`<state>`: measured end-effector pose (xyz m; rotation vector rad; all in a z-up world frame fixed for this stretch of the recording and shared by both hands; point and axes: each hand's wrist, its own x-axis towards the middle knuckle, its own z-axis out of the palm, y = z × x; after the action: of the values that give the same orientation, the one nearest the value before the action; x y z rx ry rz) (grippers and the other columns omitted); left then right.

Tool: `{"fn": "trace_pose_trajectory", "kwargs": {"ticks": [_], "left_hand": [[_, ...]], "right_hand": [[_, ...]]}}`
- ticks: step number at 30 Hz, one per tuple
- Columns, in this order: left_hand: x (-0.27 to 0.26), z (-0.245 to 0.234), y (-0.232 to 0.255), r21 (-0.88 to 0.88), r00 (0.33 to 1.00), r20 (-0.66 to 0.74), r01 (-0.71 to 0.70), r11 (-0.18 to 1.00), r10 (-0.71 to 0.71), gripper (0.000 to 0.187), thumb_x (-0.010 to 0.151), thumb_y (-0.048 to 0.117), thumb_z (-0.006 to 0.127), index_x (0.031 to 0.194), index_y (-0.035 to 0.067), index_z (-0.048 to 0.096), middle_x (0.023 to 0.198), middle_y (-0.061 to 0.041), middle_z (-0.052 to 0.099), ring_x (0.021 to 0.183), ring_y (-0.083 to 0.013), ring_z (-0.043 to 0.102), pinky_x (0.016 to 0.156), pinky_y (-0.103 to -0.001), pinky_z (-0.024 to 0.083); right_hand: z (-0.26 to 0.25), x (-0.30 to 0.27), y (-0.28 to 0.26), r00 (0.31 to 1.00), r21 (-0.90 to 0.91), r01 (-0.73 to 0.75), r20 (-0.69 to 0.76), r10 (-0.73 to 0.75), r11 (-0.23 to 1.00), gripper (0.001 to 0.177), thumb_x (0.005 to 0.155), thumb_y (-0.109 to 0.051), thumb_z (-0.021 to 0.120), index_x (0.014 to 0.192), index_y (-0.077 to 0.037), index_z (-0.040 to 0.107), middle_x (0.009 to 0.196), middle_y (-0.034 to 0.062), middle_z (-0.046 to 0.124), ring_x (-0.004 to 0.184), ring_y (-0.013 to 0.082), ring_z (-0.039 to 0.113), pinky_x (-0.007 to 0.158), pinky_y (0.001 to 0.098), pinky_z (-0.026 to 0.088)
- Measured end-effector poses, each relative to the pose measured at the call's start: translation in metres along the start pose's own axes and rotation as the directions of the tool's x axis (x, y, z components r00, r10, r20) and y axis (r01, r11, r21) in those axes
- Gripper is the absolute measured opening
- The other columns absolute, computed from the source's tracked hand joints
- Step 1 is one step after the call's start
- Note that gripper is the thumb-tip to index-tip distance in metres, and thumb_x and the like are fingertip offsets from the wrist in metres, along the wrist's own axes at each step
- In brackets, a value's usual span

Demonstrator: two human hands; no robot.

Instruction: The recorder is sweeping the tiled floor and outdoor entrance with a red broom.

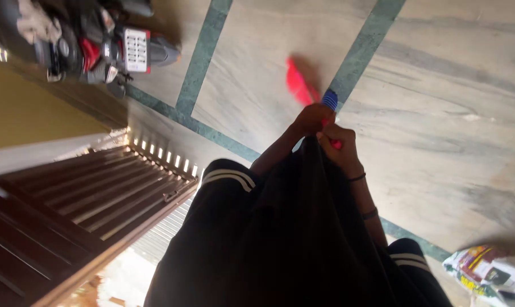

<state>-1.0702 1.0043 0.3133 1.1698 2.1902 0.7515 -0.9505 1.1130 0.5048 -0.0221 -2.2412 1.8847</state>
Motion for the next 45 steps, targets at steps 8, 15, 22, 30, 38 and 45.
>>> {"fn": "trace_pose_trajectory", "kwargs": {"ticks": [8,15,22,30,38,45], "left_hand": [[0.116,-0.122,0.013,-0.146,0.91,-0.412,-0.008,0.989,-0.053,0.023,0.091,0.03,0.064,0.076,0.013,0.064,0.08,-0.01,0.07,0.074,-0.034,0.07,0.067,-0.044,0.055],[0.127,-0.164,-0.102,0.068,0.832,-0.487,0.341,0.938,-0.267,0.036,0.082,0.047,0.071,0.069,0.014,0.066,0.068,-0.009,0.068,0.067,-0.0338,0.069,0.073,-0.048,0.055],[0.169,-0.241,-0.171,-0.108,0.868,-0.064,0.484,0.868,-0.492,0.053,0.073,0.065,0.072,0.065,0.013,0.074,0.069,-0.014,0.071,0.071,-0.0357,0.071,0.069,-0.048,0.056],[0.299,-0.335,-0.24,-0.024,0.885,-0.335,0.334,0.942,-0.322,0.045,0.081,0.053,0.069,0.064,0.012,0.069,0.068,-0.012,0.07,0.067,-0.0359,0.068,0.064,-0.049,0.055],[0.424,-0.453,-0.246,-0.082,0.79,-0.614,-0.063,0.995,0.0,0.014,0.083,0.023,0.069,0.079,0.013,0.059,0.08,-0.007,0.063,0.075,-0.0319,0.066,0.066,-0.045,0.051],[0.534,-0.458,-0.318,0.102,0.896,-0.418,0.213,0.972,-0.152,0.018,0.074,0.041,0.072,0.078,0.023,0.07,0.087,-0.001,0.072,0.084,-0.0248,0.072,0.072,-0.047,0.051]], "right_hand": [[-0.035,0.157,0.019,0.996,-0.077,0.045,-0.071,-0.051,0.996,0.022,0.098,-0.004,0.068,0.079,0.001,0.058,0.073,0.0133,0.054,0.07,0.0253,0.051,0.073,0.0367,0.043],[-0.015,0.274,0.09,0.945,0.354,-0.315,0.031,0.325,0.881,0.024,0.101,-0.013,0.058,0.082,0.001,0.064,0.067,0.0043,0.052,0.063,0.0159,0.044,0.061,0.0318,0.035],[-0.003,0.437,0.178,0.819,0.737,-0.504,0.241,0.521,0.45,0.037,0.101,-0.008,0.056,0.066,-0.009,0.042,0.061,0.0021,0.036,0.059,0.0167,0.04,0.071,0.0361,0.047],[-0.011,0.56,0.114,0.953,0.24,-0.228,0.255,0.165,0.944,0.023,0.097,-0.005,0.06,0.074,0.0,0.055,0.072,0.0045,0.053,0.071,0.0157,0.049,0.068,0.0324,0.042],[-0.023,0.67,0.083,0.909,-0.145,0.299,0.345,-0.235,0.943,0.028,0.095,-0.007,0.069,0.074,-0.001,0.051,0.072,0.0122,0.048,0.071,0.0296,0.051,0.076,0.0376,0.045],[-0.073,0.798,0.167,0.989,0.014,0.033,0.147,-0.035,0.999,0.019,0.094,-0.008,0.065,0.08,0.003,0.059,0.07,0.0071,0.055,0.063,0.0217,0.051,0.063,0.035,0.044]]}}
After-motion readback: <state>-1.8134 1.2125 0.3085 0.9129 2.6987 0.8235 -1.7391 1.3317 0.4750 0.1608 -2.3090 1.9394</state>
